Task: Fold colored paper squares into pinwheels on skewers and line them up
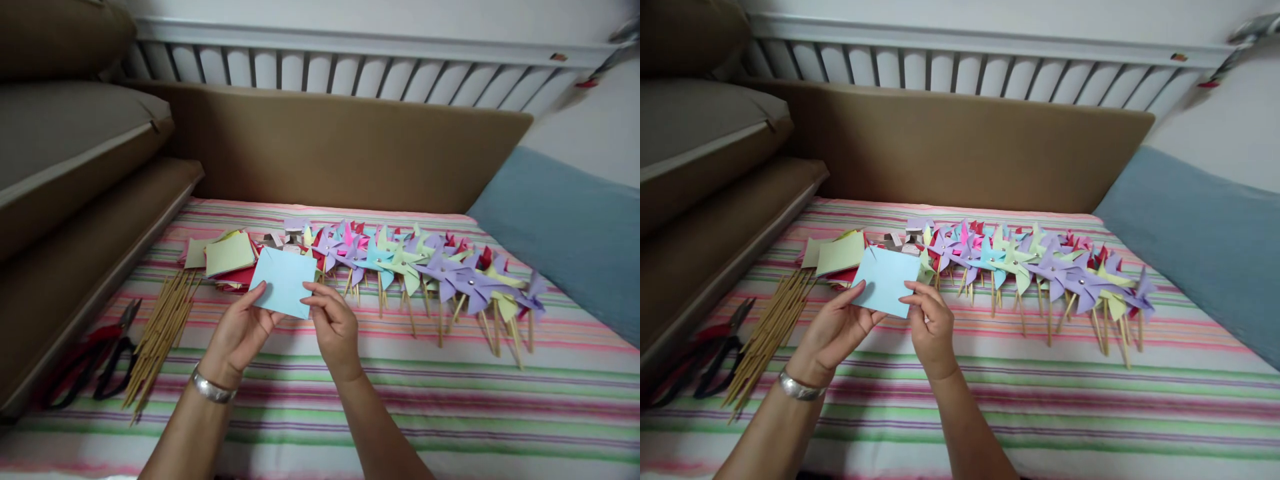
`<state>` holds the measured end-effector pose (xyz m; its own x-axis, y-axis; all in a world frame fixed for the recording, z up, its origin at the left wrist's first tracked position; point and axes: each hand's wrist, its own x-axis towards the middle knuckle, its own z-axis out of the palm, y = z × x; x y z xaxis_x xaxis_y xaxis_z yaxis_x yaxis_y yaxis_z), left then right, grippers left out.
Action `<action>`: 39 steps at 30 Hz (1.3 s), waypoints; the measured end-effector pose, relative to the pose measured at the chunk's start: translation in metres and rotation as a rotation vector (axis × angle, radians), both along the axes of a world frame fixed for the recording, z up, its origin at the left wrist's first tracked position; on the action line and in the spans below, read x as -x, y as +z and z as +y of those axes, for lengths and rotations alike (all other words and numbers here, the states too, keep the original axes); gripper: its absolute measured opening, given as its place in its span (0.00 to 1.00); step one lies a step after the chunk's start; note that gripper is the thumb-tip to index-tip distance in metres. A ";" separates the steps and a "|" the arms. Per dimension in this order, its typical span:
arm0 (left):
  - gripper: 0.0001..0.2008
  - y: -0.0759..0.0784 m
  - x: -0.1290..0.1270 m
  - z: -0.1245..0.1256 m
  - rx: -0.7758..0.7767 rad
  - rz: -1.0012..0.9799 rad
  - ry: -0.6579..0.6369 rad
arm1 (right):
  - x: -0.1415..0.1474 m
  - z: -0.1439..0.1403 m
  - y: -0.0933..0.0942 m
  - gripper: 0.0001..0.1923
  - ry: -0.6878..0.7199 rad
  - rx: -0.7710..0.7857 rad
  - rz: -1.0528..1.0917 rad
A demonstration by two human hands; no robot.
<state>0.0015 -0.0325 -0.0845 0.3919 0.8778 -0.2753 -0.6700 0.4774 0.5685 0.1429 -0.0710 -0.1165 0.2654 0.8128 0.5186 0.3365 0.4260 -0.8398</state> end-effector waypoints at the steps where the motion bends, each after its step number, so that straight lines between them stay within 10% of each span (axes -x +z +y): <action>1: 0.14 0.000 -0.001 0.000 0.004 -0.005 0.005 | 0.000 -0.001 0.000 0.12 0.014 0.005 0.000; 15: 0.14 -0.002 0.014 0.005 -0.068 0.109 0.026 | 0.002 -0.002 -0.008 0.12 0.135 0.009 0.047; 26: 0.12 -0.004 0.020 0.002 -0.077 0.143 0.017 | 0.017 0.008 -0.008 0.16 0.303 0.417 0.958; 35: 0.13 -0.013 0.016 -0.003 -0.259 0.433 -0.015 | -0.017 0.013 0.005 0.19 -0.141 0.227 0.679; 39: 0.14 -0.010 0.016 -0.003 -0.548 0.727 -0.002 | -0.023 0.004 0.021 0.25 0.023 0.254 0.461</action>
<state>-0.0143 -0.0353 -0.0942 0.2864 0.9581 0.0010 -0.0574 0.0161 0.9982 0.1664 -0.0674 -0.0954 0.3998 0.9062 0.1378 -0.0998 0.1925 -0.9762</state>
